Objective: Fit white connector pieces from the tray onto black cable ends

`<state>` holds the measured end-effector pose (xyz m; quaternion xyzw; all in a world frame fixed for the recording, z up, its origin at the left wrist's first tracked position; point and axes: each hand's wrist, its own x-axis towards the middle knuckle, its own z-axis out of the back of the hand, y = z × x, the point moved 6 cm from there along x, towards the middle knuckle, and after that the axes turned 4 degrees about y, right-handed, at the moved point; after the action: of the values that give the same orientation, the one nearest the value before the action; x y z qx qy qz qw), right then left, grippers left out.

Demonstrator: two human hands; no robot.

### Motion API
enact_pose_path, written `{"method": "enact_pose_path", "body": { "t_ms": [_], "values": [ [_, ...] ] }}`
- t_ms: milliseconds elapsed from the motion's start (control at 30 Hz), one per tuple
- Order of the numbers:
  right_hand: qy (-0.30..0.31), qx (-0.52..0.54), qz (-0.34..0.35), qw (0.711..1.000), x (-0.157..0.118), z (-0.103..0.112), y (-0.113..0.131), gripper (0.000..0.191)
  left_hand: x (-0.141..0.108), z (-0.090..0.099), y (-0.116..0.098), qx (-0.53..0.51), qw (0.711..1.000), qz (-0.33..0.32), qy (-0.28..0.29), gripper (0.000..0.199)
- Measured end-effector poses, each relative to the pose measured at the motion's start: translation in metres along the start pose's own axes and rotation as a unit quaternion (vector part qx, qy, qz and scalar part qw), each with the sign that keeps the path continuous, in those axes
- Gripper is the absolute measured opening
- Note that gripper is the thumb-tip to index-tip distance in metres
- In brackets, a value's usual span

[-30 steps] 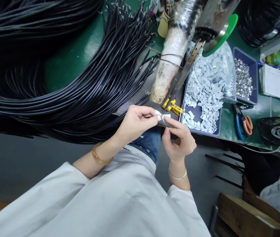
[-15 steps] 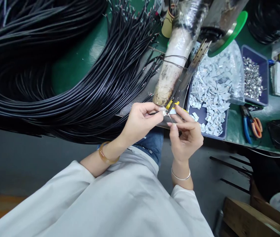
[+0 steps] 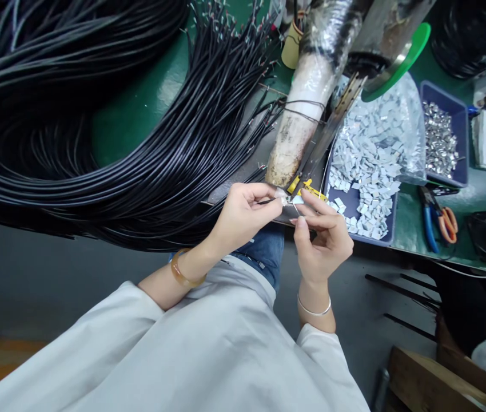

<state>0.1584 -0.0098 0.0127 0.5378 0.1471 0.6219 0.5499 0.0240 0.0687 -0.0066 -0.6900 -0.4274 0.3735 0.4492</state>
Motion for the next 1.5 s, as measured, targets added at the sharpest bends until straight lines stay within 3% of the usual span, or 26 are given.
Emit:
{"method": "enact_pose_path", "body": {
  "t_ms": [200,433,600,833,1067,1300,1500],
  "values": [
    [-0.005,-0.011,0.027,1.000,0.004,-0.002,0.009,0.008,-0.002,0.001,-0.007,0.017,0.999,-0.014,-0.028,0.005],
    [-0.003,-0.009,0.004,1.000,0.000,0.000,0.000,0.007,-0.003,0.002,0.001,0.049,0.999,-0.002,-0.006,0.008],
    [-0.016,-0.040,0.032,0.999,0.007,0.000,0.007,0.012,-0.004,0.003,-0.001,0.051,0.998,-0.014,-0.019,0.008],
    [-0.040,0.031,0.004,0.999,-0.002,0.000,0.003,0.011,-0.004,0.002,-0.001,0.063,0.998,-0.004,0.010,0.006],
    [-0.038,-0.052,0.028,0.998,0.003,0.001,0.005,0.015,-0.006,0.001,0.004,0.085,0.996,-0.021,0.015,0.010],
    [-0.049,-0.097,0.062,0.992,0.010,-0.001,0.019,0.022,-0.009,-0.002,-0.010,0.136,0.986,-0.095,0.018,0.011],
    [-0.039,-0.081,0.059,0.994,0.007,-0.003,0.020,0.016,-0.006,0.001,-0.010,0.134,0.988,-0.072,0.006,0.012]
  ]
}}
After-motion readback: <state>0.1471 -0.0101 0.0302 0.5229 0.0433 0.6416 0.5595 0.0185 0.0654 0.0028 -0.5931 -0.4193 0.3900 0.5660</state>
